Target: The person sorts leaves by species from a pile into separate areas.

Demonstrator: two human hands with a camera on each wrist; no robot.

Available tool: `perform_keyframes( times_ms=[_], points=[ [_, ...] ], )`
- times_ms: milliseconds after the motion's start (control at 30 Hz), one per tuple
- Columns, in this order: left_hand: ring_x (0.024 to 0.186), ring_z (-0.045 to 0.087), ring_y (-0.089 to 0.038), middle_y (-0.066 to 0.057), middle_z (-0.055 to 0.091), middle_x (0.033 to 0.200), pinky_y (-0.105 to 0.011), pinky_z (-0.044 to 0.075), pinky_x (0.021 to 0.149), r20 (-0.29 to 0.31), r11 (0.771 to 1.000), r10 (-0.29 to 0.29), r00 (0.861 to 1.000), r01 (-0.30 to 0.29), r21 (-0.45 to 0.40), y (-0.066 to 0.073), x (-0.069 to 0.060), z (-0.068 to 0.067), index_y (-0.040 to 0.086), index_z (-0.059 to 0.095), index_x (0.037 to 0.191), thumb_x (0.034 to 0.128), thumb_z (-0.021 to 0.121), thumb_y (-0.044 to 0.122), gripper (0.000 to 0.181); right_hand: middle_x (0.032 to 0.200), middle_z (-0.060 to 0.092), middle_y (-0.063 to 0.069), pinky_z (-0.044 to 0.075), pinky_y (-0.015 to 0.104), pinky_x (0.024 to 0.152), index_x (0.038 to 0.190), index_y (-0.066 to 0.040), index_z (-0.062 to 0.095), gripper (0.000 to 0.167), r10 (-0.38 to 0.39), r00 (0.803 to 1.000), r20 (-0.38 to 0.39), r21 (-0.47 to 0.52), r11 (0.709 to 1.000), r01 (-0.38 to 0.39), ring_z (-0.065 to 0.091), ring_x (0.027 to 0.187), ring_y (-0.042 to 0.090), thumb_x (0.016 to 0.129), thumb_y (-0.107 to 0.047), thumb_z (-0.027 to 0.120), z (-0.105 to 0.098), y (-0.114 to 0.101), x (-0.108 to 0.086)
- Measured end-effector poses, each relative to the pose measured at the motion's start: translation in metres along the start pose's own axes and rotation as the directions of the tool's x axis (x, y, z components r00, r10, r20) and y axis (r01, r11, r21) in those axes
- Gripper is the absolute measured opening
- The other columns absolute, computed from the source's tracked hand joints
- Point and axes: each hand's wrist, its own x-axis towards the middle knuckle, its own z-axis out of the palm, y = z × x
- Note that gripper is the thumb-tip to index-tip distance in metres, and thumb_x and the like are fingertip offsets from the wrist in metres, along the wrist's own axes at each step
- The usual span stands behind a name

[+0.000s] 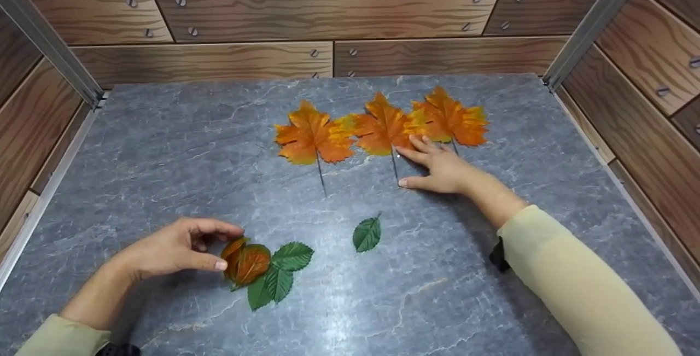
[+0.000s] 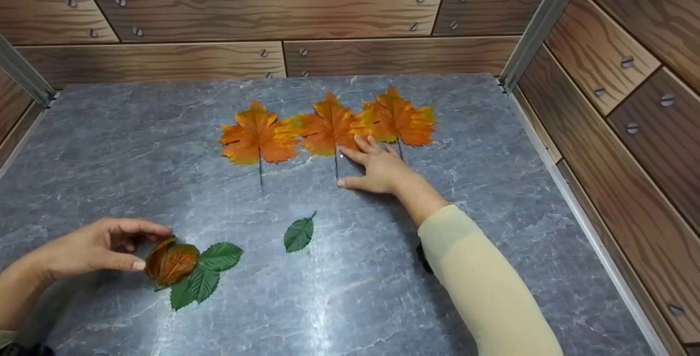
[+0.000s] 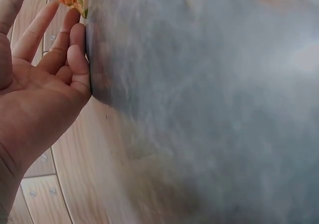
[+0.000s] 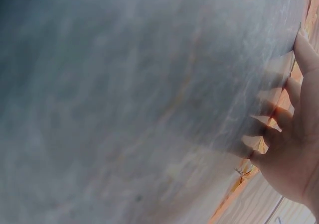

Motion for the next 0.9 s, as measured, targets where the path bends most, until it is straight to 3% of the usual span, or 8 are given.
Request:
perform_keyframes(
  times_ms=[300, 700, 900],
  points=[
    [0.115, 0.064, -0.018, -0.012, 0.069, 0.136, -0.026, 0.052, 0.092, -0.02, 0.998, -0.016, 1.0, 0.017, 0.066, 0.0017, 0.0002, 0.003, 0.007, 0.068, 0.141, 0.092, 0.085, 0.016, 0.052, 0.178, 0.002, 0.002, 0.001, 0.068, 0.126, 0.17, -0.041, 0.018, 0.092, -0.018, 1.0, -0.001, -0.01, 1.0, 0.018, -0.005, 0.163, 0.034, 0.095, -0.08, 0.055, 0.0003, -0.0003, -0.0003],
    [0.113, 0.064, -0.016, -0.016, 0.069, 0.135, -0.024, 0.053, 0.091, -0.009, 1.0, -0.008, 1.0, 0.008, 0.015, -0.0002, 0.0015, 0.0012, 0.001, 0.065, 0.143, 0.0934, 0.083, 0.012, 0.054, 0.178, 0.003, 0.004, 0.001, 0.067, 0.127, 0.17, -0.039, 0.019, 0.091, -0.022, 1.0, -0.003, -0.004, 1.0, 0.022, -0.004, 0.163, 0.035, 0.097, -0.076, 0.057, 0.0001, -0.0013, -0.0022],
    [0.111, 0.066, -0.02, -0.02, 0.069, 0.13, -0.025, 0.056, 0.091, -0.002, 0.999, -0.032, 0.999, 0.032, -0.044, 0.0001, 0.0013, -0.0002, -0.003, 0.064, 0.142, 0.0954, 0.08, 0.01, 0.051, 0.178, 0.003, 0.003, 0.001, 0.067, 0.126, 0.17, -0.04, 0.02, 0.091, -0.017, 1.0, -0.005, -0.008, 1.0, 0.017, -0.004, 0.163, 0.035, 0.096, -0.077, 0.057, -0.0005, -0.0014, -0.0015]
  ],
)
